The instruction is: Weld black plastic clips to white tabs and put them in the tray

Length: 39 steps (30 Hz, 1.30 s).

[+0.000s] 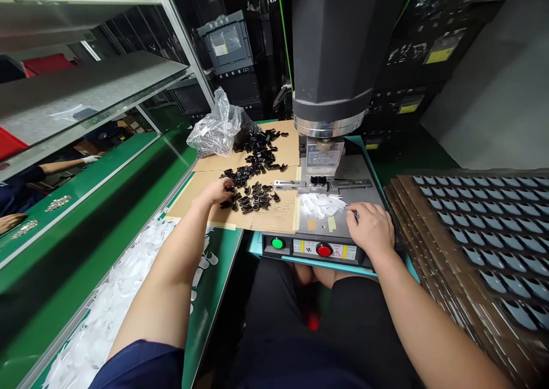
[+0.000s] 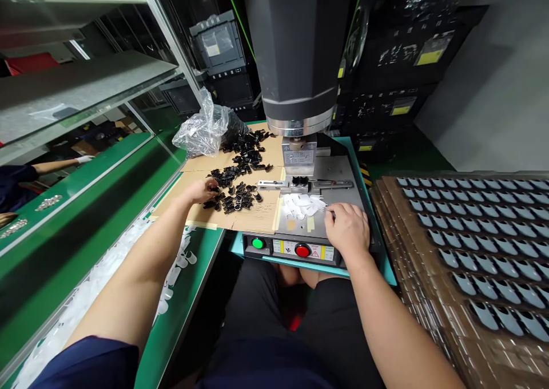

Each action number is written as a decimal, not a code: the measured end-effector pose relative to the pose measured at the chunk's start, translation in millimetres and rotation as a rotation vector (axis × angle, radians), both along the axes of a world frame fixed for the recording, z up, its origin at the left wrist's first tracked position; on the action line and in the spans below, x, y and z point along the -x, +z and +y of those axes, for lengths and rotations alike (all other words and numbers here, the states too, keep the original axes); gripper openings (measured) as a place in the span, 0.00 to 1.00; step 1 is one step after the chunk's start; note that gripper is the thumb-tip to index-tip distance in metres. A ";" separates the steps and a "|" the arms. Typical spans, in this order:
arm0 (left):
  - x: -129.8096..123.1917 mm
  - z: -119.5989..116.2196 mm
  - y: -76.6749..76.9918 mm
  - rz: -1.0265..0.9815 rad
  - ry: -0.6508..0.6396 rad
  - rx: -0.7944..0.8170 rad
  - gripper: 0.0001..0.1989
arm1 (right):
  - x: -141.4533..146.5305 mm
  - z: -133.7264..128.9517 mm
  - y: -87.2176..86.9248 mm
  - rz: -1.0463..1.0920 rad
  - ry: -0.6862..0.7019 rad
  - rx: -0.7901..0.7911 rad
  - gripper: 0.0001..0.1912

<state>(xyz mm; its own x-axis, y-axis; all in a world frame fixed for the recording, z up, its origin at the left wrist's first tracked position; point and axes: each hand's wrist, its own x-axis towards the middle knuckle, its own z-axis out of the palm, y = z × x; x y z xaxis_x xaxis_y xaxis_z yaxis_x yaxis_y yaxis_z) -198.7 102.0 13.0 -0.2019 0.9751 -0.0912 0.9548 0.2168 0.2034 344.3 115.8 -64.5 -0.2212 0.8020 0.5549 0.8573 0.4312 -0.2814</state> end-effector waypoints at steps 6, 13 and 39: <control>-1.8 1.4 4.5 -0.034 0.004 0.085 0.18 | 0.3 -1.2 0.6 -0.001 -0.005 0.003 0.10; -14.8 15.0 5.9 0.012 0.042 -0.004 0.22 | 0.8 -2.2 1.9 -0.009 -0.012 0.002 0.10; -22.0 22.0 6.7 -0.045 0.080 -0.110 0.11 | 0.3 -2.2 2.6 -0.002 -0.001 0.020 0.10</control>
<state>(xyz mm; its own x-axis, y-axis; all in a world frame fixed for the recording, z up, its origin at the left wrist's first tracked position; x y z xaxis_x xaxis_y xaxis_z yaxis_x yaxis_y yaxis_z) -176.7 124.0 19.7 -0.2774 0.9607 0.0045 0.9248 0.2658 0.2721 344.0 113.6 -61.9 -0.2220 0.8132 0.5379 0.8582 0.4249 -0.2881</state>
